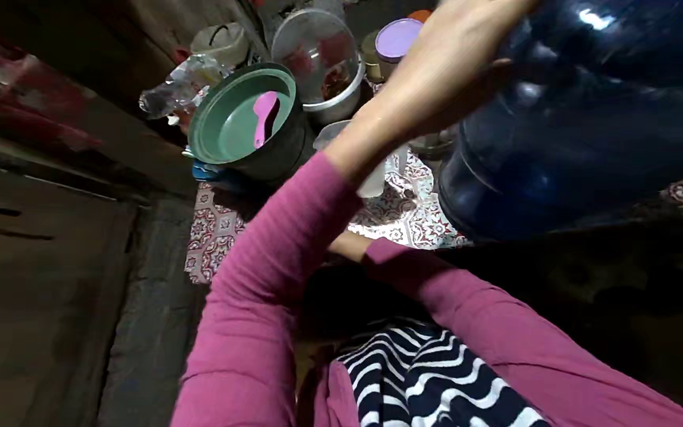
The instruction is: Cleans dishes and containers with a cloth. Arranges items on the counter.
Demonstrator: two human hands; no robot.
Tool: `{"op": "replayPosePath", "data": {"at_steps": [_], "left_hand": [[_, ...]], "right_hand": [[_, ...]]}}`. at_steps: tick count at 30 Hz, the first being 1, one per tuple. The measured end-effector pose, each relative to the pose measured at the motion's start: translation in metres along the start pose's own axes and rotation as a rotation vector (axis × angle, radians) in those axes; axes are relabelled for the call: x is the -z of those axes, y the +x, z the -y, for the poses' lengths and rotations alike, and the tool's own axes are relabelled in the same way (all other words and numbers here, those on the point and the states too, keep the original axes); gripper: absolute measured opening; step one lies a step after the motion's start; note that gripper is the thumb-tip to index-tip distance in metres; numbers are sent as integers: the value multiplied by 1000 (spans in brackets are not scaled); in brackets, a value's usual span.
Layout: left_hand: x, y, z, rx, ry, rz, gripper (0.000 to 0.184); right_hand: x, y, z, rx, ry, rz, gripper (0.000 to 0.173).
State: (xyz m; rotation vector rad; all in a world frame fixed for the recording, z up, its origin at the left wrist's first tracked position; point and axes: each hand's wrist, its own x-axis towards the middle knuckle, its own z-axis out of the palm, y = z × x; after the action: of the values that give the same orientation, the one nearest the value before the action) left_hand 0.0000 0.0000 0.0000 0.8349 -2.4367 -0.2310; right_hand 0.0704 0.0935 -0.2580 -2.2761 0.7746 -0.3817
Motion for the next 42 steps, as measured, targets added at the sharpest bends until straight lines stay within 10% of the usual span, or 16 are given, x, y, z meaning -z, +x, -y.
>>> {"op": "replayPosePath", "data": {"at_steps": [5, 8, 17, 35, 39, 42], "left_hand": [[56, -154, 51, 374, -1107, -499, 52], [55, -253, 43, 348, -1252, -747, 45], [-64, -395, 61, 900, -1782, -1068, 27], [-109, -292, 85, 748, -2045, -563, 27], [-156, -283, 76, 864, -2185, -369, 25], [-180, -267, 51, 937, -2115, -158, 28]], "right_hand": [[50, -1, 24, 328, -94, -373, 35], [121, 23, 20, 289, -279, -615, 37], [188, 30, -40, -87, -325, -272, 45], [182, 26, -20, -173, -343, -319, 54], [188, -62, 25, 48, -96, -403, 54], [175, -167, 24, 151, 244, -70, 33]]}}
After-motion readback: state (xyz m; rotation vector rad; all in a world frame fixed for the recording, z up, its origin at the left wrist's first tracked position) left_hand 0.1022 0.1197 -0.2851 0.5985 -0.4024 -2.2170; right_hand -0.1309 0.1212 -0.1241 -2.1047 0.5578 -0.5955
